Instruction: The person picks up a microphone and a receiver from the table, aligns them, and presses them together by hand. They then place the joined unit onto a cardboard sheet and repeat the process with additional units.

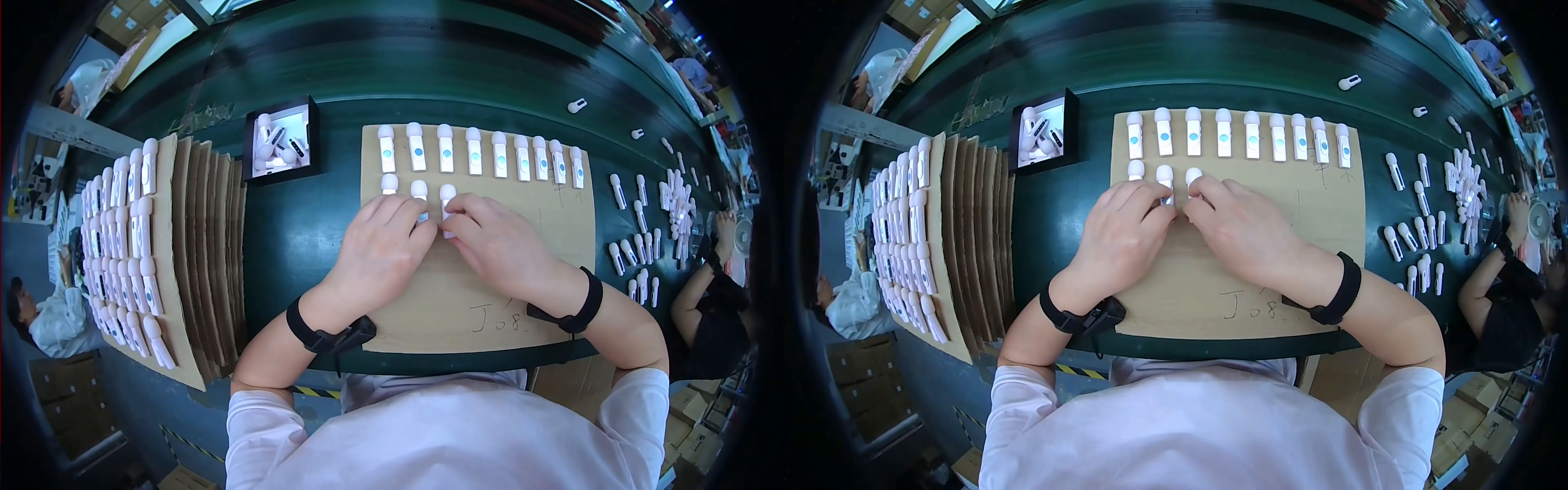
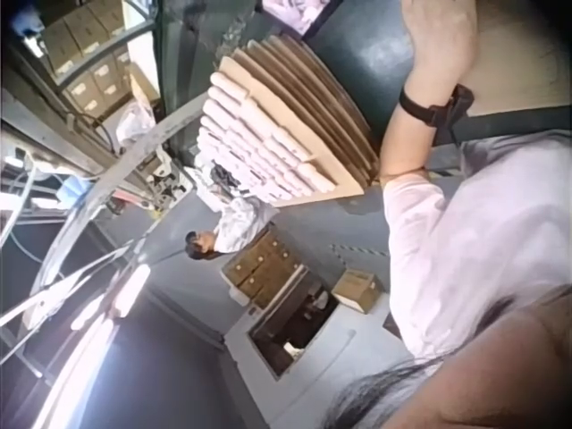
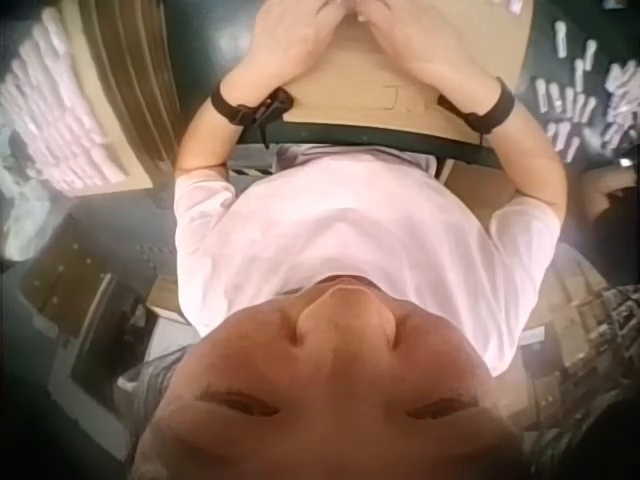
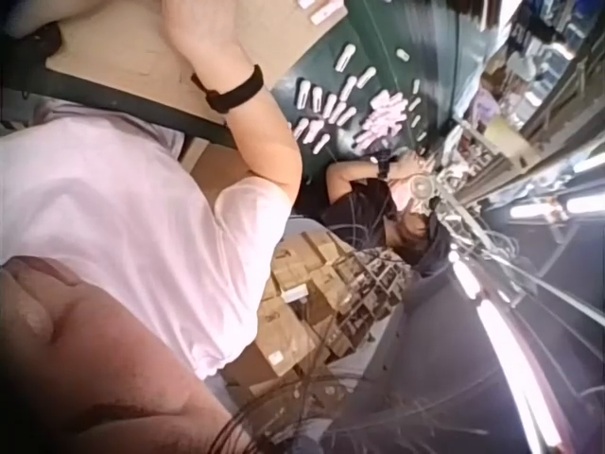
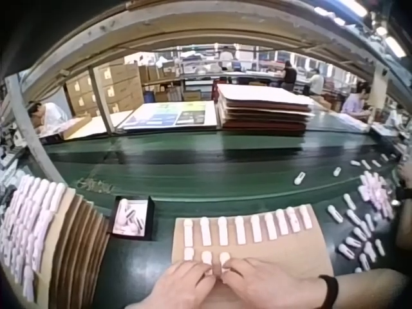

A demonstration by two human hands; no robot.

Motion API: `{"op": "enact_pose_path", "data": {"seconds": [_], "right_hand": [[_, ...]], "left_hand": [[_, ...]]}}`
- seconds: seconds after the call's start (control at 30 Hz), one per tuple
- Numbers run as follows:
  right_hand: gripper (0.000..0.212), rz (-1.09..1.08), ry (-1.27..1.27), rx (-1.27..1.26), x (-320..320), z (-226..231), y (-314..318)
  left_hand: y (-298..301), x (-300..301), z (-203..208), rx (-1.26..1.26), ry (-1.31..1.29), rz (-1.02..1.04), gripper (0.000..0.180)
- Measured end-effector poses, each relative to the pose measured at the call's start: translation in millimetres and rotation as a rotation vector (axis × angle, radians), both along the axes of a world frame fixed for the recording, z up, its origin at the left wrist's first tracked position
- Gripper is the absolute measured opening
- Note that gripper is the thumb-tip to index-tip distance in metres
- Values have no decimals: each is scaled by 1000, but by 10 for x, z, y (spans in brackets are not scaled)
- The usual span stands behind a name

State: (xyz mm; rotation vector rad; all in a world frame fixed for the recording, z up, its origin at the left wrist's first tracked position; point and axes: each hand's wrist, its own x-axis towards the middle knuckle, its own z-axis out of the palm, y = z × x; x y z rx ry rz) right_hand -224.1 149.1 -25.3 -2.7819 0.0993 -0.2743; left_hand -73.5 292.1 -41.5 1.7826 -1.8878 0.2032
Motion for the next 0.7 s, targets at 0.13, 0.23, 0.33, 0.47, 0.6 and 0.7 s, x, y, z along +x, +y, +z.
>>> {"op": "enact_pose_path", "data": {"seconds": [0.13,0.23,0.33,0.47,0.6,0.7], "right_hand": [[23,-34,-7,8,46,-29,-40],[24,-44,-13,34,54,-16,-26],[25,-44,-34,85,47,59,-35],[26,-84,-32,154,-26,223,-209],[22,-243,79,182,29,440,-721],[20,-475,175,73,128,486,-1245]], "left_hand": [[-36,24,-39,-66,14,25,14],[-34,54,-62,-84,29,27,19],[18,53,71,-40,167,24,20],[168,154,288,-44,394,23,19],[281,309,315,-36,565,102,14],[315,401,264,-10,666,148,10]]}}
